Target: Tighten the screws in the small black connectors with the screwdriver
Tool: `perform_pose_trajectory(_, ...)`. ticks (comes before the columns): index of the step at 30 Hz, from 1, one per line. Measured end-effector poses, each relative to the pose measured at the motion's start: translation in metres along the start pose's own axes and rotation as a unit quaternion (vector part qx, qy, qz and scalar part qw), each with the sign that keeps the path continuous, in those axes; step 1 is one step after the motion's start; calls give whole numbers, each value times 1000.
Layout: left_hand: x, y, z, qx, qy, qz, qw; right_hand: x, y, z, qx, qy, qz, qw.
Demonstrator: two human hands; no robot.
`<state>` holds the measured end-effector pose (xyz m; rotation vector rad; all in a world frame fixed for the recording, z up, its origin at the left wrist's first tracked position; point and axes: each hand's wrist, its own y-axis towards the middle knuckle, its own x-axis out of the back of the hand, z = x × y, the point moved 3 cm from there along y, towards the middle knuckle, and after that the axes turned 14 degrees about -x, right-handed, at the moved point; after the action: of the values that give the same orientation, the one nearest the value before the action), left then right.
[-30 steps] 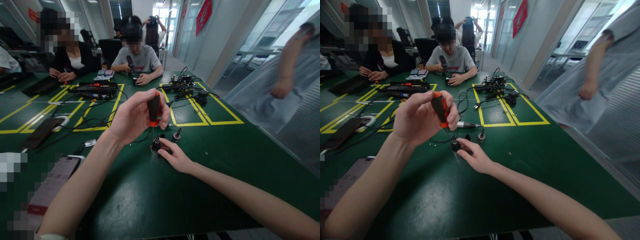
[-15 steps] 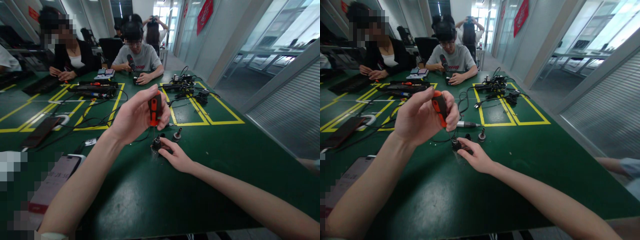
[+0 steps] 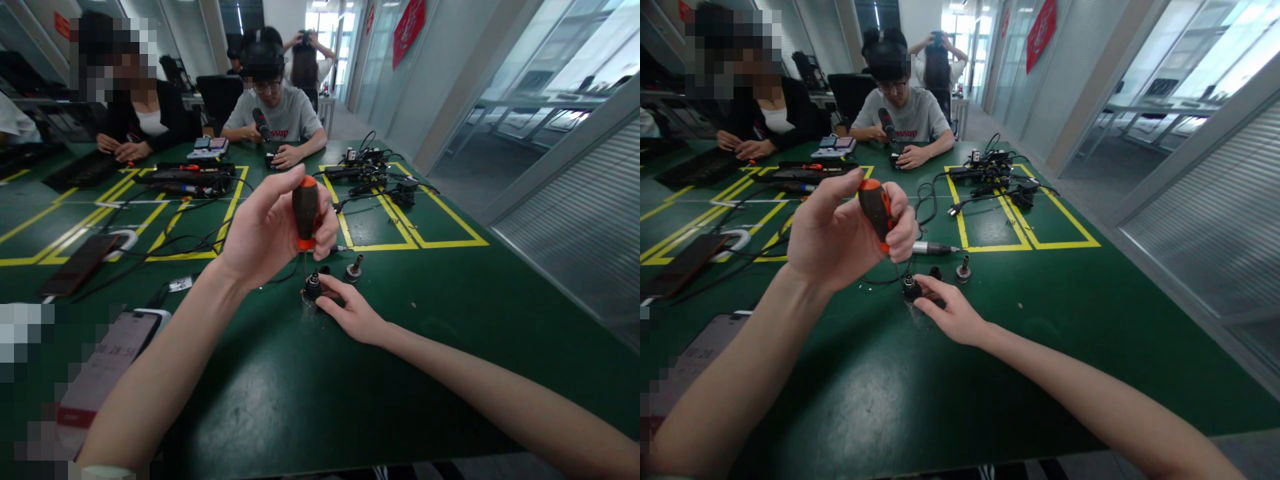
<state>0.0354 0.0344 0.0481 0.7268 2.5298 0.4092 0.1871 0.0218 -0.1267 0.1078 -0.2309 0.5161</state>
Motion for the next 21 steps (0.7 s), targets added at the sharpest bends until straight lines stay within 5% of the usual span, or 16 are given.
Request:
perform_pose_trajectory(9, 2, 1, 2, -21, 5, 23, 999, 0, 1, -1, -3, 9, -2, 1000)
perform_pose_trajectory(21, -2, -2, -3, -91, 21, -41, 995, 1, 1, -2, -4, 8, -8, 1000)
